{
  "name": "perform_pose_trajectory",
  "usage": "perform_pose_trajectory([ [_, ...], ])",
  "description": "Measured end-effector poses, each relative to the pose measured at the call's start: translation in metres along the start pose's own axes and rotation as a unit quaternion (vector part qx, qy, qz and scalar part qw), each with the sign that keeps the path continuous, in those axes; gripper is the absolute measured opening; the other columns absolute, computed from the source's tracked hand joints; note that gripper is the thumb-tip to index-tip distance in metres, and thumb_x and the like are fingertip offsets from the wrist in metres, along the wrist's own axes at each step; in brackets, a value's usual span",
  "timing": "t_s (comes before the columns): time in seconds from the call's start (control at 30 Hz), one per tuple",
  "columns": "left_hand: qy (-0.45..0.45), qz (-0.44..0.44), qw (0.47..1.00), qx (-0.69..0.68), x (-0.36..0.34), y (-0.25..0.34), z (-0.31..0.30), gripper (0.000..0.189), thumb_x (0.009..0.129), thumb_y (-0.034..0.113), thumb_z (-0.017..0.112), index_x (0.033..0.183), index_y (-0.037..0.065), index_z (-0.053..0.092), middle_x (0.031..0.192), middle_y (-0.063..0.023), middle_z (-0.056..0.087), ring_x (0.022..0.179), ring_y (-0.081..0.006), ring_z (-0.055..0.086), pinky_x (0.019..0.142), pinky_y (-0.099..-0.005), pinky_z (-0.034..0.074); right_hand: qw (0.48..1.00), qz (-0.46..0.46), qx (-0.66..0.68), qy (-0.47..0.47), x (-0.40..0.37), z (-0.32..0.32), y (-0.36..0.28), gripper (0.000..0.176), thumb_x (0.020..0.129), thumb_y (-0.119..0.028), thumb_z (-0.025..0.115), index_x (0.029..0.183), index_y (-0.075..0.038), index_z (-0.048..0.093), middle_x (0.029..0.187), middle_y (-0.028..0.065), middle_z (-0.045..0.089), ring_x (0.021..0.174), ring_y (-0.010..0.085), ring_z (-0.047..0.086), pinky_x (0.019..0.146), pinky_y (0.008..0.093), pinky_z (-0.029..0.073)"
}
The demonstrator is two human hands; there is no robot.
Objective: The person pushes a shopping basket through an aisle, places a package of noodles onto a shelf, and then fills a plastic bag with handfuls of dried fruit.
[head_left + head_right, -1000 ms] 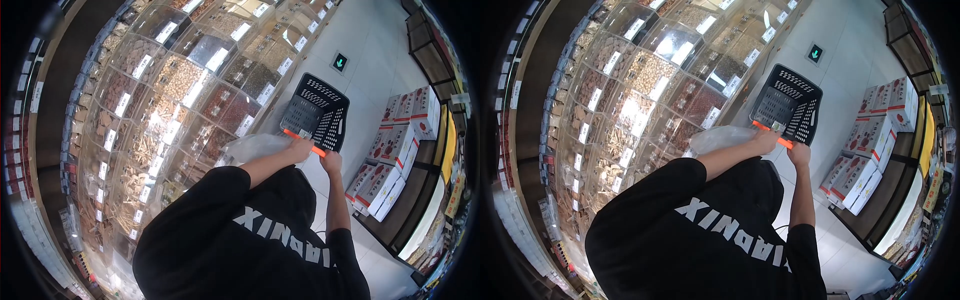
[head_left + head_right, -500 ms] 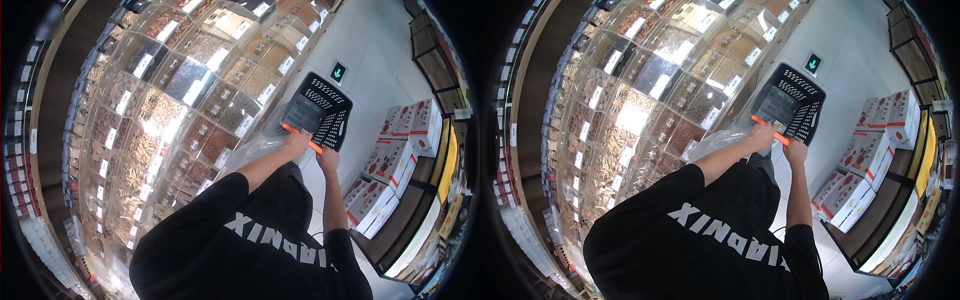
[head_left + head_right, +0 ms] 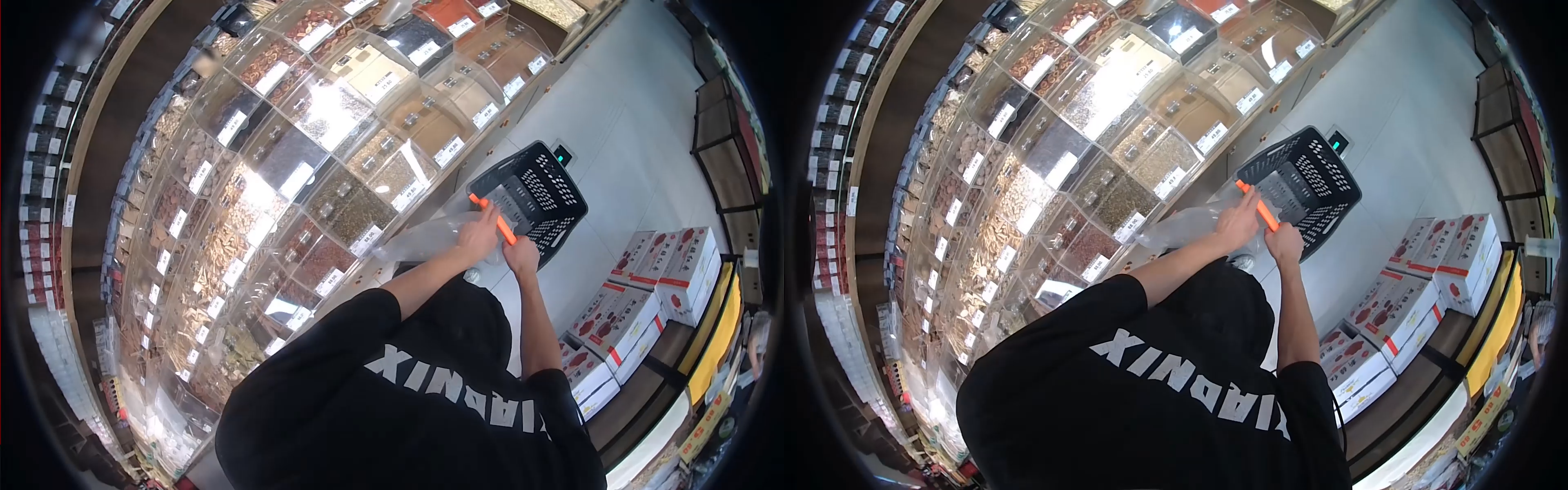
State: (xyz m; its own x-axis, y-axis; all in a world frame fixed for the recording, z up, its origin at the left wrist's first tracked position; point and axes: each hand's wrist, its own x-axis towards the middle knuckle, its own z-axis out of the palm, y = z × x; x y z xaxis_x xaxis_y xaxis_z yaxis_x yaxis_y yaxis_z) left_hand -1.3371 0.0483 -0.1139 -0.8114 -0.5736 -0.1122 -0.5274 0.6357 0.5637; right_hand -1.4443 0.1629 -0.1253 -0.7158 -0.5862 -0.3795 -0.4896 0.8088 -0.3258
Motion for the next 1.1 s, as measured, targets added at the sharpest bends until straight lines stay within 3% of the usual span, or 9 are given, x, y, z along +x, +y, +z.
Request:
perform_pose_trajectory([
  [0.13,-0.025,-0.022,0.998,-0.052,0.002,0.01,0.008,0.062,0.081,0.009,0.059,0.141,0.004,0.044,0.152,-0.0165,0.044,0.088,-0.0485,0.067,0.08,-0.0553,0.055,0.996,0.053,0.066,0.018,0.031,-0.016,-0.019,0.037,0.082,-0.033,0.064,0.096,0.0,0.075,0.093,0.0293,0.07,0.092,0.0453,0.069,0.085,0.0499,0.055],
  [0.23,-0.026,0.022,0.996,-0.079,0.015,0.012,0.007,0.064,0.08,0.011,0.063,0.141,0.005,0.045,0.141,-0.0192,0.055,0.094,-0.0466,0.067,0.085,-0.0537,0.055,0.992,0.061,0.111,0.024,0.064,-0.015,-0.027,0.039,0.083,-0.032,0.065,0.097,0.003,0.074,0.094,0.031,0.07,0.095,0.0467,0.068,0.085,0.0505,0.055],
  [0.3,-0.176,-0.144,0.964,-0.139,0.026,0.034,-0.029,0.063,0.078,0.017,0.07,0.136,0.005,0.05,0.126,-0.021,0.065,0.105,-0.0426,0.065,0.091,-0.0515,0.053,0.99,0.06,0.127,0.016,0.089,-0.011,-0.029,0.039,0.083,-0.032,0.066,0.098,0.004,0.073,0.094,0.0317,0.07,0.096,0.0474,0.068,0.084,0.0515,0.055],
  [0.4,-0.128,-0.093,0.963,-0.218,0.047,0.009,0.006,0.065,0.072,0.029,0.078,0.128,0.004,0.057,0.102,-0.0186,0.072,0.101,-0.0403,0.068,0.088,-0.0494,0.053,0.981,0.056,0.184,0.016,0.114,-0.007,-0.035,0.038,0.084,-0.029,0.066,0.094,0.006,0.072,0.091,0.0308,0.071,0.092,0.0471,0.07,0.08,0.0508,0.054],
  [0.57,-0.185,-0.113,0.949,-0.228,0.092,-0.013,0.001,0.054,0.072,0.032,0.077,0.119,0.009,0.065,0.106,-0.0182,0.073,0.101,-0.0372,0.069,0.089,-0.0474,0.053,0.91,0.147,0.388,0.016,0.14,-0.009,-0.052,0.033,0.085,-0.027,0.07,0.08,0.006,0.066,0.068,0.0157,0.065,0.06,0.0254,0.066,0.056,0.041,0.051],
  [0.8,-0.244,-0.099,0.947,-0.186,0.117,-0.038,-0.016,0.036,0.075,0.03,0.072,0.106,0.01,0.071,0.098,-0.0157,0.074,0.097,-0.0342,0.071,0.086,-0.0448,0.055,0.875,0.165,0.453,0.045,0.177,-0.002,-0.082,0.032,0.088,-0.023,0.067,0.072,0.003,0.059,0.055,0.0077,0.055,0.044,0.0193,0.053,0.043,0.0378,0.043],
  [0.87,-0.225,-0.099,0.95,-0.193,0.116,-0.049,-0.024,0.033,0.075,0.028,0.072,0.103,0.01,0.072,0.096,-0.0156,0.074,0.095,-0.0339,0.071,0.085,-0.0446,0.056,0.889,0.149,0.402,0.159,0.175,-0.003,-0.105,0.032,0.089,-0.023,0.066,0.07,0.002,0.058,0.054,0.007,0.053,0.04,0.0193,0.05,0.04,0.0375,0.04],
  [1.0,-0.194,-0.092,0.952,-0.22,0.125,-0.088,-0.036,0.023,0.076,0.026,0.07,0.091,0.009,0.074,0.092,-0.015,0.074,0.089,-0.0332,0.072,0.079,-0.0441,0.056,0.856,0.15,0.474,0.142,0.211,0.023,-0.089,0.035,0.087,-0.024,0.066,0.067,0.005,0.06,0.056,0.0081,0.056,0.048,0.0203,0.055,0.047,0.0395,0.043],
  [1.1,-0.033,-0.128,0.949,-0.287,0.12,-0.107,-0.047,0.021,0.078,0.026,0.071,0.088,0.008,0.076,0.088,-0.0136,0.075,0.082,-0.0298,0.072,0.072,-0.0421,0.055,0.895,0.14,0.38,0.187,0.213,0.021,-0.099,0.035,0.087,-0.022,0.066,0.075,0.01,0.065,0.06,0.0089,0.06,0.055,0.0221,0.058,0.053,0.0411,0.046],
])
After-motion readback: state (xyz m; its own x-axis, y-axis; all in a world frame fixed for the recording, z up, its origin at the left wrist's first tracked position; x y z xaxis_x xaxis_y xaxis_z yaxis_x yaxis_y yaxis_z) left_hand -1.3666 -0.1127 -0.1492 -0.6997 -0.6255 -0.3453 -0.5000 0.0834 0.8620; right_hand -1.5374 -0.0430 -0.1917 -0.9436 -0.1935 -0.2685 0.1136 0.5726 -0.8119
